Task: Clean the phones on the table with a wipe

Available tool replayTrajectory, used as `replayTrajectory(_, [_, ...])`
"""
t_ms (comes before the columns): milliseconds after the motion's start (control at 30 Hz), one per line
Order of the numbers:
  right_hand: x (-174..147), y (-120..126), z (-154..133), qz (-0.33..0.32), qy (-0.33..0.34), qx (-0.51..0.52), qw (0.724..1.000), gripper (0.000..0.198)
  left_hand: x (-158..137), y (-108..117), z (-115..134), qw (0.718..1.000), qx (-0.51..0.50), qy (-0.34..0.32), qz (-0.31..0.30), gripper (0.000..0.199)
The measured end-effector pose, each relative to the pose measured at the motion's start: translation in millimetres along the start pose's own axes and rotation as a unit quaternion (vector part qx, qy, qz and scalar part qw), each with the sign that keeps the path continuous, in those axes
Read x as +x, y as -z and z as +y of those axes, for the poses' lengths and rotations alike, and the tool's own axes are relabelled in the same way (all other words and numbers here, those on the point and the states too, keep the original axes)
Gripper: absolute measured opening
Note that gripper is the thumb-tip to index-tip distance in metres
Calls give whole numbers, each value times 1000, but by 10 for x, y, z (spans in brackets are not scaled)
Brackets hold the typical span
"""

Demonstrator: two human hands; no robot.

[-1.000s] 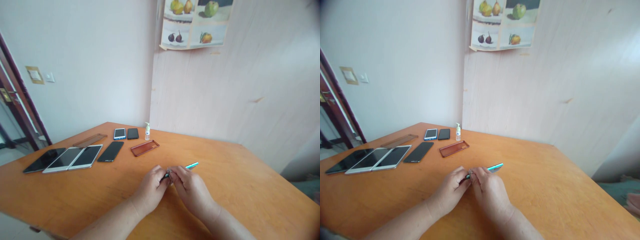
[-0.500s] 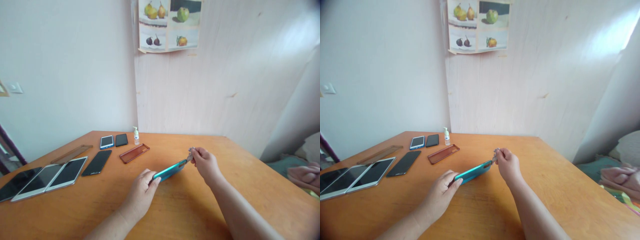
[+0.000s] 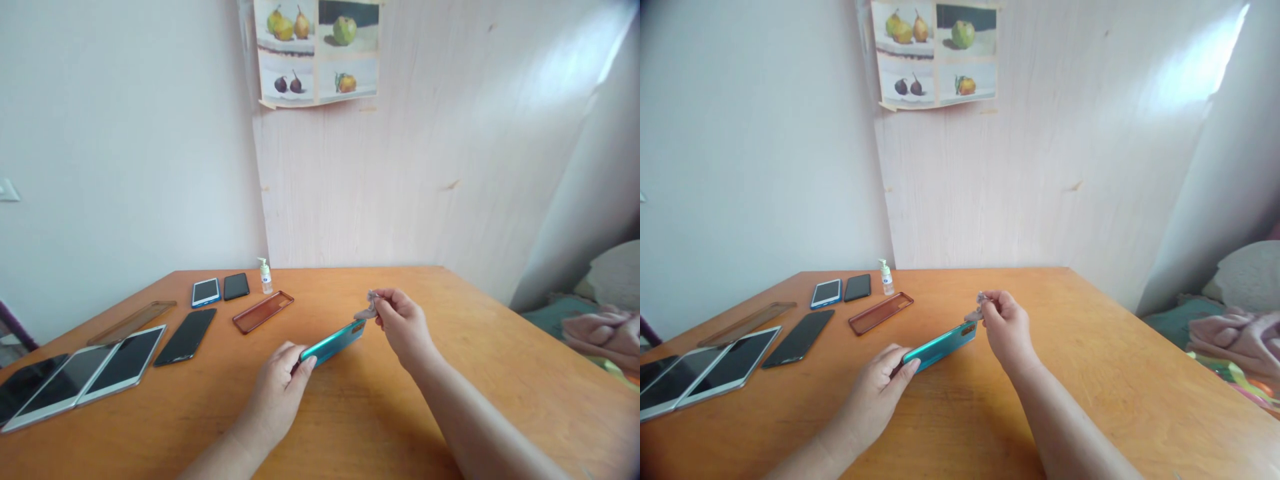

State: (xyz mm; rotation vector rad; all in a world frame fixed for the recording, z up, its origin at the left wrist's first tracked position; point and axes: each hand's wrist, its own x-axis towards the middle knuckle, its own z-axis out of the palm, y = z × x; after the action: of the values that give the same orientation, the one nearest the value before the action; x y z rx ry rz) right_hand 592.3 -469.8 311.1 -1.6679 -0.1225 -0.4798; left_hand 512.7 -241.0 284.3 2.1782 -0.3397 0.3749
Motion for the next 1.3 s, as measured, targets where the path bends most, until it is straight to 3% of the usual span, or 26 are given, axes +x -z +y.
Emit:
replayTrajectory(167, [-21,-4,-32,-8,34,-48,998,27,-8,6,2,1000,0,-5,-2,26])
replayTrajectory(433, [-59,-51,47,-102,88,-193,972,17,-2,3,-16,1000,12,-2,3,29])
replayTrajectory(567, [-23,-19,86,-97,87,-233,964,14,-4,3,-29,1000,13,-8,2,28])
replayTrajectory(867, [-304,-234,-60,-163,160,-233,945,10,-7,16,-23,1000,22,-11,-9,28])
replayTrajectory(1100, [-96,-82,91,-81,104,-269,954,17,-19,18,-21,1000,15,-10,-17,26])
replayTrajectory(1300, [-297,-245,3,-133,133,-253,949,8,-19,23,-18,1000,15,-4,-19,28])
